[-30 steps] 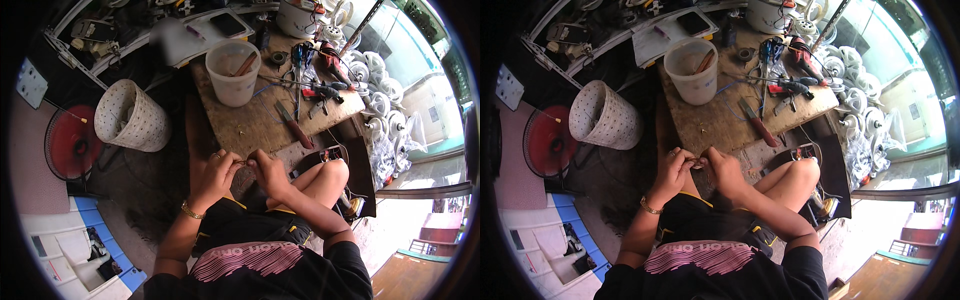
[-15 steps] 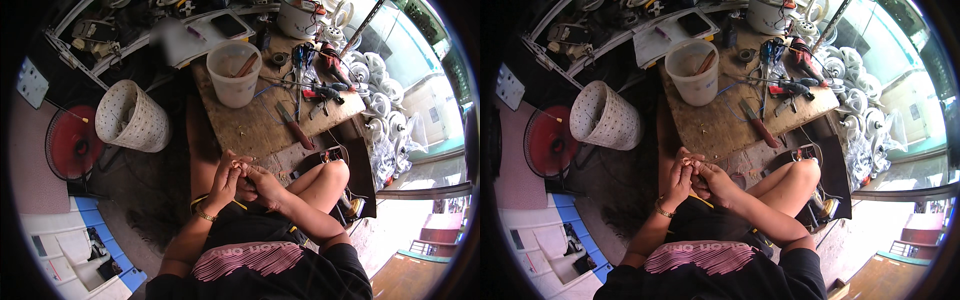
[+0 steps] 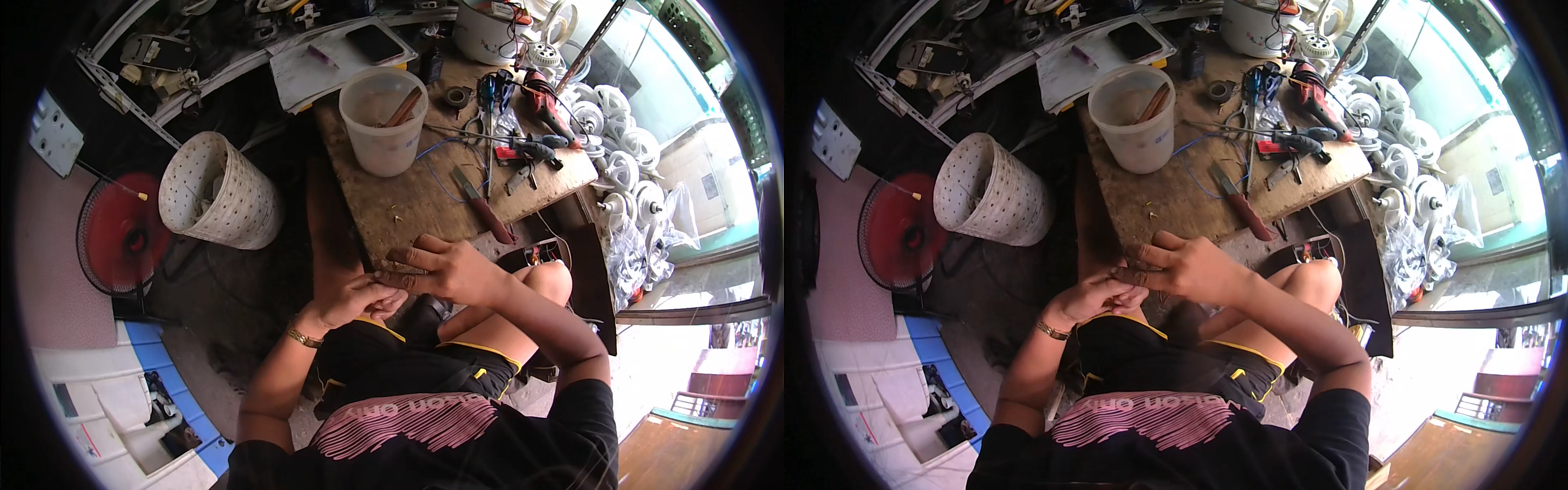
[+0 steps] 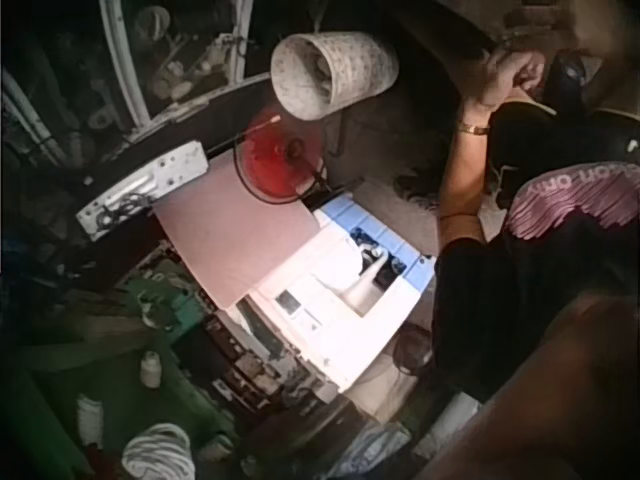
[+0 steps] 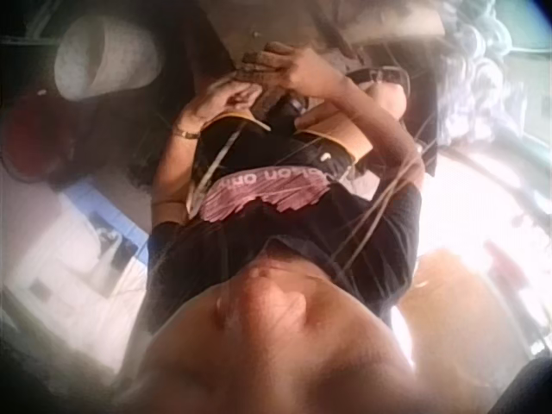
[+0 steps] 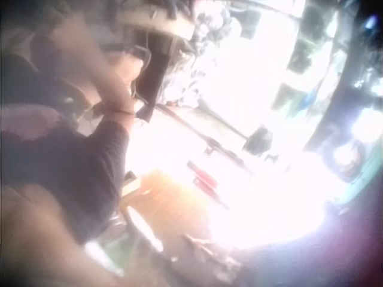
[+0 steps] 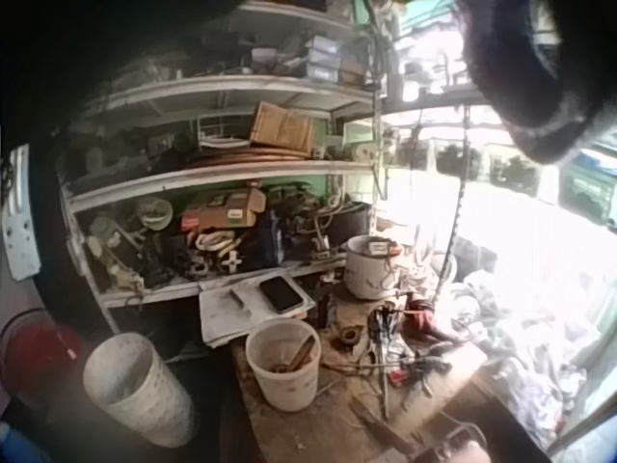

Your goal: The person connects wires to a white component and secures them with electrical tape, then uses a utility knife to strip insulation from a cable and moves a bin containing parts.

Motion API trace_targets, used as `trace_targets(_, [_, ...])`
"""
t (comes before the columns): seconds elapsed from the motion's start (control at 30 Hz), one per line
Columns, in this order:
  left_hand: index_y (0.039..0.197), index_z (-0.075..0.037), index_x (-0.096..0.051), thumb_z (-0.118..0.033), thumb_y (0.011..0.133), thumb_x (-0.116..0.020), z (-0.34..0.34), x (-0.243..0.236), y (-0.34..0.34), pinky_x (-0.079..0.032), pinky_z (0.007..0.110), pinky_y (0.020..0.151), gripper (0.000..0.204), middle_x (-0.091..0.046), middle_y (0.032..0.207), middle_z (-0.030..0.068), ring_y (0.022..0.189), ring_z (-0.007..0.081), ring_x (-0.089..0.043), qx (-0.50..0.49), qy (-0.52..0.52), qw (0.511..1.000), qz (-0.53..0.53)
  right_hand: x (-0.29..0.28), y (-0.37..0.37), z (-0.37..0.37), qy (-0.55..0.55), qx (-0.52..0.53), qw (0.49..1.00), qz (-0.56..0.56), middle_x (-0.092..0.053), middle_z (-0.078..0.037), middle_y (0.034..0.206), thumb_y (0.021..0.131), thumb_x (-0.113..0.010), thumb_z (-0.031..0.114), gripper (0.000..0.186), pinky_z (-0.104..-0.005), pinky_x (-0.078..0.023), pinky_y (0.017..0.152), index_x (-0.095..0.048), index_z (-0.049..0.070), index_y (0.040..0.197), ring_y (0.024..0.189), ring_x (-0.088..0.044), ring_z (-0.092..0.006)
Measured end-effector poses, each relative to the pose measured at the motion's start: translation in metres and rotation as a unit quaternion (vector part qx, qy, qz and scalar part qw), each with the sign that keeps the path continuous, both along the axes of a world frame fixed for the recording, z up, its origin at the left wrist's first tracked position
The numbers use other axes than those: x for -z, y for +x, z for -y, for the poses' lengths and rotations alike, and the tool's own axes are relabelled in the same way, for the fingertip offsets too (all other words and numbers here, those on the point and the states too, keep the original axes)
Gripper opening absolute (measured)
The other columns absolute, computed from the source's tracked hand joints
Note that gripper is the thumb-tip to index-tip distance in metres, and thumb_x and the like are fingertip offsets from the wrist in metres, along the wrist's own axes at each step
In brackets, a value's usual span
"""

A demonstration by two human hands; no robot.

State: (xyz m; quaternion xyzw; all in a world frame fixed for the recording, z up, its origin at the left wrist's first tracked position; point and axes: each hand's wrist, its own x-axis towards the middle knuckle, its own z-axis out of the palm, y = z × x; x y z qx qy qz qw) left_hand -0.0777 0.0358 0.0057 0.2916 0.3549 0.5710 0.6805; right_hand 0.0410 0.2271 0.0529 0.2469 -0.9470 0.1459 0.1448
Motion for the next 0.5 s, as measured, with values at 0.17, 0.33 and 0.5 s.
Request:
trace_targets(0.17, [0.074,-0.007,-0.042,-0.019,0.096,-0.044,0.001,-0.008,-0.004,-0.031,0.021,0.054,0.026,-0.032,0.066,-0.0016,0.058,0.0093,-0.034,0.043,-0.021,0.993,0.108,0.013,-0.007,-0.007,0.057,-0.08,0.991,-0.09,-0.057,-0.003,0.097,0.073,-0.059,0.019,0.04,-0.0295,-0.051,0.057,-0.062,0.009,0.112,0.082,-0.058,-0.0187])
trace_targets(0.33, [0.083,-0.003,-0.056,-0.015,0.091,-0.055,0.003,-0.004,-0.003,-0.039,0.029,0.061,0.015,-0.042,0.068,-0.0009,0.066,0.0144,-0.045,-0.037,-0.1,0.978,-0.18,0.029,-0.014,-0.008,-0.012,-0.049,0.998,-0.025,-0.051,-0.003,0.075,0.077,-0.06,0.019,0.019,-0.0287,-0.048,0.053,-0.059,0.008,0.092,0.064,-0.054,-0.0175])
trace_targets(0.5, [0.08,-0.008,-0.059,-0.008,0.074,-0.064,-0.007,-0.021,-0.006,-0.04,0.035,0.063,0.008,-0.052,0.072,0.0029,0.067,0.0216,-0.049,-0.235,0.165,0.506,-0.813,0.046,0.002,0.011,-0.511,0.089,0.793,0.319,-0.048,-0.004,0.067,0.087,-0.058,0.022,0.015,-0.0288,-0.045,0.051,-0.057,0.009,0.092,0.056,-0.053,-0.0187])
